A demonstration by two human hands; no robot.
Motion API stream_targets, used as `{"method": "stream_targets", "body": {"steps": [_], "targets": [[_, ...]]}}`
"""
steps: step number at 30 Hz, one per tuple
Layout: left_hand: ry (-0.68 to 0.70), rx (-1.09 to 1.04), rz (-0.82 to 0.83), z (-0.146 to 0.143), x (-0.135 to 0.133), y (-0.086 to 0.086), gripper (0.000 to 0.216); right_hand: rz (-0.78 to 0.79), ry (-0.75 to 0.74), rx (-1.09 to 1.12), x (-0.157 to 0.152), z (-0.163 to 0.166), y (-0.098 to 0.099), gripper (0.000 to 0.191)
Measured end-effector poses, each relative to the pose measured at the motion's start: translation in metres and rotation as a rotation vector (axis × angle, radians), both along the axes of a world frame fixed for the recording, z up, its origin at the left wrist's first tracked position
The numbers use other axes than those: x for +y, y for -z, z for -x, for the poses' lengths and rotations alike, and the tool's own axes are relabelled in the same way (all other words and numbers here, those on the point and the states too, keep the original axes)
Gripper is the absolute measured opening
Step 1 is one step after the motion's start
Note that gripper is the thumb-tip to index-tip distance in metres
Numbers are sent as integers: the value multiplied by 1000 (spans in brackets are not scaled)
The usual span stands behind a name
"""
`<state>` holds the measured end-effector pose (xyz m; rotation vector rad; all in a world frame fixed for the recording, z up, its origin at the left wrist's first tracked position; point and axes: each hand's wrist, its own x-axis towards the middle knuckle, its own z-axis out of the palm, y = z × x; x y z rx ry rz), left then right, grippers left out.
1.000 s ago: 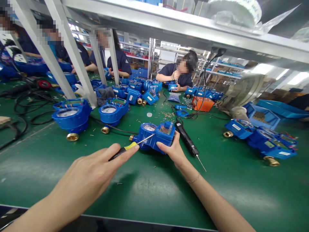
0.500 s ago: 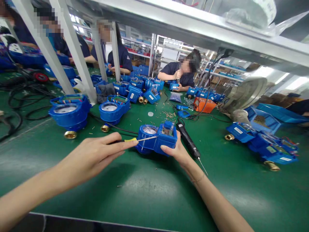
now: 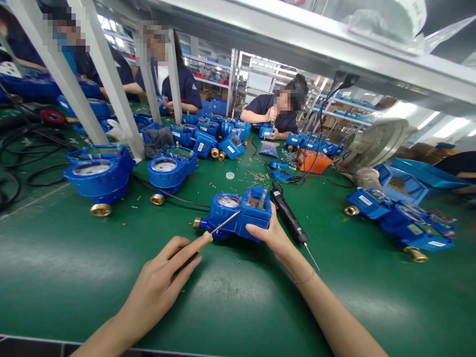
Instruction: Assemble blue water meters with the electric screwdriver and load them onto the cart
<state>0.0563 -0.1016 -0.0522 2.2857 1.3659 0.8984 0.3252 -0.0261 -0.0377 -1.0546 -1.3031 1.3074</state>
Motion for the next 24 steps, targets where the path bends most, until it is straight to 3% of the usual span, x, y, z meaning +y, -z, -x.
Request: {"method": "stream_targets", "body": {"steps": [4, 11, 16, 18, 22, 24], "targets": [[-19, -89, 17, -7, -5, 2, 46, 7, -19, 5, -1, 1, -3, 111], [-34, -119, 159, -29, -22, 21, 49, 4, 2, -7, -5, 4, -8, 116], [-78, -4, 166, 4, -22, 7, 50, -7, 36, -29, -7, 6, -8, 111], [-254, -11, 58, 36, -19, -4, 49, 1, 66, -59, -8, 7, -8, 109], [-833, 30, -220, 119, -7, -12, 56, 10, 116, -122, -8, 10, -11, 108], [-978, 140, -165, 161, 6, -7, 56, 6, 143, -165, -8, 10, -11, 108]]}}
